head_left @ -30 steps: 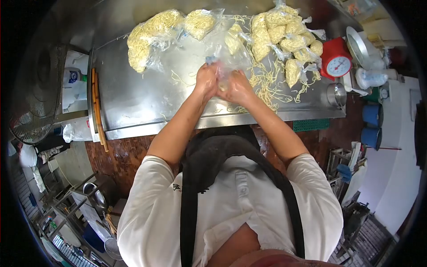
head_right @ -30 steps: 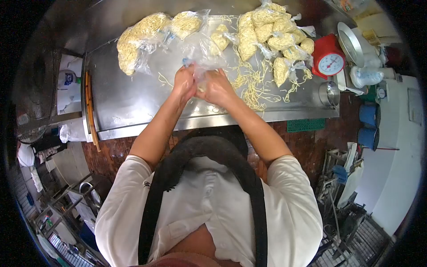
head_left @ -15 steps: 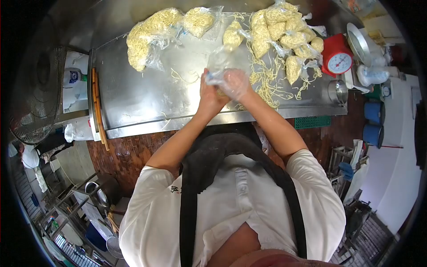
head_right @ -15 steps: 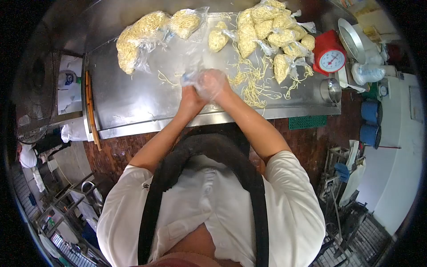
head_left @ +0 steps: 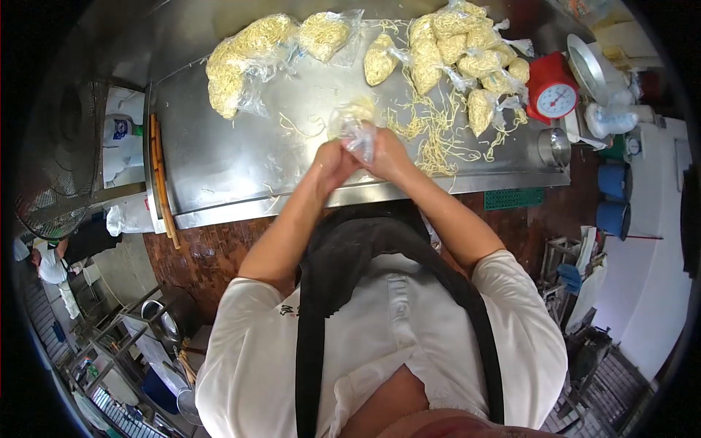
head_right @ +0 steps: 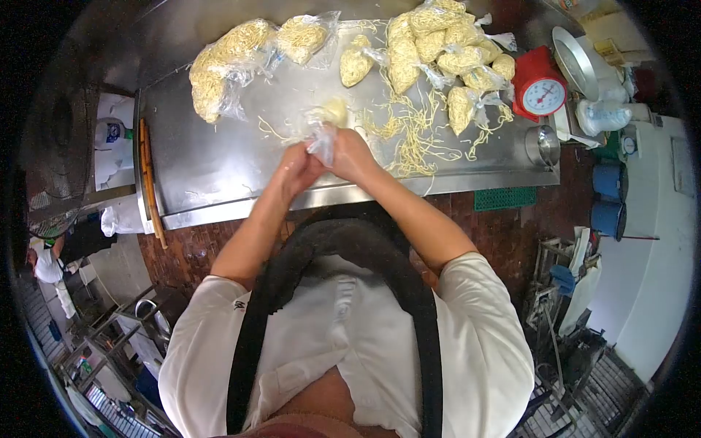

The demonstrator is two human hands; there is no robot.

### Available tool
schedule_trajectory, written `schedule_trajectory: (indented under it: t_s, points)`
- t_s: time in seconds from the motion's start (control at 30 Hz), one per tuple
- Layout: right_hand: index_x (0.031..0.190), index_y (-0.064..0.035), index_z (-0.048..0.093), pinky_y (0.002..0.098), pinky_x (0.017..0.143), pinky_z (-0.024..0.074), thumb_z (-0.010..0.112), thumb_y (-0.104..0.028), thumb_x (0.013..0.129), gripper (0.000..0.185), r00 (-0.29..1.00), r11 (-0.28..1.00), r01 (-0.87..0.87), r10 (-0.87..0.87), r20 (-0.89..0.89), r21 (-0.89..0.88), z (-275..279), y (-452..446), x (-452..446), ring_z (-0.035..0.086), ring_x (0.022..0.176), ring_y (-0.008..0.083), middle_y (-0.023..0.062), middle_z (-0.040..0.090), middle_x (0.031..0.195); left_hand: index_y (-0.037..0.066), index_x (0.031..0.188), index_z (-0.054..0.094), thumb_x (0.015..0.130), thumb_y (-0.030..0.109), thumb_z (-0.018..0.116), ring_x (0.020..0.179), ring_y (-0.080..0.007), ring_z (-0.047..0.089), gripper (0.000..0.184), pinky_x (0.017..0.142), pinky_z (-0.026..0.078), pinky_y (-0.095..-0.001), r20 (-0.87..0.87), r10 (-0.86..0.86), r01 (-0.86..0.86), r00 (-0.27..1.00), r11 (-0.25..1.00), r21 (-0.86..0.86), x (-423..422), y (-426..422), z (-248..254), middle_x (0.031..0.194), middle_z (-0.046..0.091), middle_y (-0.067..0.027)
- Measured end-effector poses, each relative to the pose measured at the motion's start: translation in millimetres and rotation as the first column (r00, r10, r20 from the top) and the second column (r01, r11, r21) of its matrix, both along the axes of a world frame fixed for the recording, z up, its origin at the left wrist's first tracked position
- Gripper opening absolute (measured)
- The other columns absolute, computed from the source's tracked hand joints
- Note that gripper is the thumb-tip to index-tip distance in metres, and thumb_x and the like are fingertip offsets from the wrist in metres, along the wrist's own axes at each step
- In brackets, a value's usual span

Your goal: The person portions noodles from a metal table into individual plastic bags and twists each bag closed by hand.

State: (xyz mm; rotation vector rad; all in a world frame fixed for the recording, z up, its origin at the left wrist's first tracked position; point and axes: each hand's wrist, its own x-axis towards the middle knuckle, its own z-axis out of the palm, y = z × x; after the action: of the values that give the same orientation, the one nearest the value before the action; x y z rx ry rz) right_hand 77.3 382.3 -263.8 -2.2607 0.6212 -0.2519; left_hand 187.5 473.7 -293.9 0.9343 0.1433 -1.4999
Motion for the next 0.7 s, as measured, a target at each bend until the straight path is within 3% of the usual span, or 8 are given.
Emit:
schedule_trajectory:
  t_s: [0.03, 0.07, 0.13, 0.3, 0.37, 0.47, 0.6, 0.7]
  points:
    - [0.099, -0.0014, 0.057, 0.0378, 0.06, 0.0501, 0.061, -0.027, 0.095, 0.026, 0.901, 0.973, 0.005, 0.096, 0.423, -0.231, -48, -4, -3, 0.062, 0.062, 0.027, 0.0107, 0.065, 0.072, -0.005, 0.126, 0.051, 0.104, 0.021, 0.035, 0.105, -0.0292, 0.064, 0.038, 0.096, 0.05, -0.048, -0.022, 0.081, -0.081, 0.996, 0.997, -0.007, -6, -3, -18, 0.118, 0.063, -0.0189]
    - [0.1, -0.0017, 0.056, 0.036, 0.058, 0.0493, 0.06, -0.024, 0.096, 0.023, 0.943, 0.999, 0.023, -0.03, 0.332, 0.027, -45, 1, -9, 0.061, 0.061, 0.0236, 0.0097, 0.064, 0.072, -0.004, 0.126, 0.05, 0.104, 0.021, 0.034, 0.108, -0.0287, 0.063, 0.037, 0.097, 0.049, -0.0479, -0.048, 0.163, -0.163, 0.986, 0.987, -0.01, -10, -6, -36, 0.119, 0.063, -0.0181]
    - [0.104, -0.0022, 0.055, 0.0323, 0.054, 0.0478, 0.056, -0.019, 0.098, 0.018, 0.981, 0.851, 0.133, -0.185, 0.053, 0.508, -31, 16, -23, 0.06, 0.059, 0.0169, 0.0079, 0.064, 0.071, -0.001, 0.122, 0.052, 0.104, 0.019, 0.035, 0.106, -0.0268, 0.061, 0.032, 0.095, 0.047, -0.0459, -0.091, 0.252, -0.252, 0.964, 0.968, 0.009, -10, -7, -47, 0.116, 0.062, -0.0145]
    - [0.106, -0.0052, 0.053, 0.0256, 0.051, 0.0438, 0.057, -0.019, 0.098, 0.017, 0.968, 0.597, 0.106, -0.245, 0.056, 0.795, -64, 12, -21, 0.053, 0.058, 0.009, 0.0028, 0.061, 0.074, 0.004, 0.103, 0.056, 0.101, 0.018, 0.045, 0.091, -0.0203, 0.059, 0.018, 0.081, 0.047, -0.0362, -0.004, 0.204, -0.204, 0.979, 0.979, 0.011, -1, 1, -58, 0.098, 0.062, -0.0066]
    - [0.102, -0.0069, 0.054, 0.0236, 0.046, 0.0401, 0.063, -0.026, 0.096, 0.022, 0.958, 0.544, 0.121, -0.284, 0.046, 0.83, -71, 21, -10, 0.049, 0.052, 0.0085, 0.0, 0.059, 0.072, 0.005, 0.101, 0.057, 0.101, 0.02, 0.046, 0.092, -0.0189, 0.059, 0.019, 0.081, 0.046, -0.0361, 0.132, 0.13, -0.131, 0.983, 0.991, 0.0, 5, 4, -63, 0.098, 0.063, -0.0056]
    - [0.101, -0.0069, 0.054, 0.0228, 0.044, 0.0386, 0.066, -0.03, 0.095, 0.026, 0.963, 0.618, 0.223, -0.259, -0.073, 0.754, -74, 16, -2, 0.049, 0.053, 0.0077, 0.0007, 0.058, 0.072, 0.007, 0.104, 0.059, 0.101, 0.02, 0.046, 0.095, -0.0176, 0.058, 0.019, 0.083, 0.046, -0.0372, 0.312, -0.016, -0.003, 0.95, 0.998, 0.06, 5, 15, -72, 0.1, 0.062, -0.0039]
    - [0.103, -0.008, 0.055, 0.0229, 0.043, 0.0387, 0.061, -0.024, 0.097, 0.018, 0.88, 0.477, 0.295, -0.474, -0.04, 0.828, -110, 19, 2, 0.05, 0.052, 0.0078, 0.0001, 0.056, 0.069, 0.01, 0.111, 0.061, 0.101, 0.022, 0.048, 0.099, -0.017, 0.057, 0.019, 0.089, 0.045, -0.0391, 0.349, -0.134, 0.113, 0.928, 0.99, 0.08, 17, 27, -97, 0.101, 0.061, -0.0011]
    - [0.105, -0.0058, 0.057, 0.0241, 0.049, 0.0424, 0.06, -0.016, 0.097, 0.013, 0.918, 0.444, 0.238, -0.394, -0.05, 0.864, -122, 19, -6, 0.053, 0.059, 0.0093, 0.0021, 0.06, 0.078, 0.008, 0.106, 0.062, 0.101, 0.028, 0.051, 0.095, -0.0145, 0.057, 0.024, 0.088, 0.045, -0.0321, 0.481, -0.315, 0.279, 0.818, 0.949, 0.148, 22, 32, -96, 0.093, 0.06, 0.0]
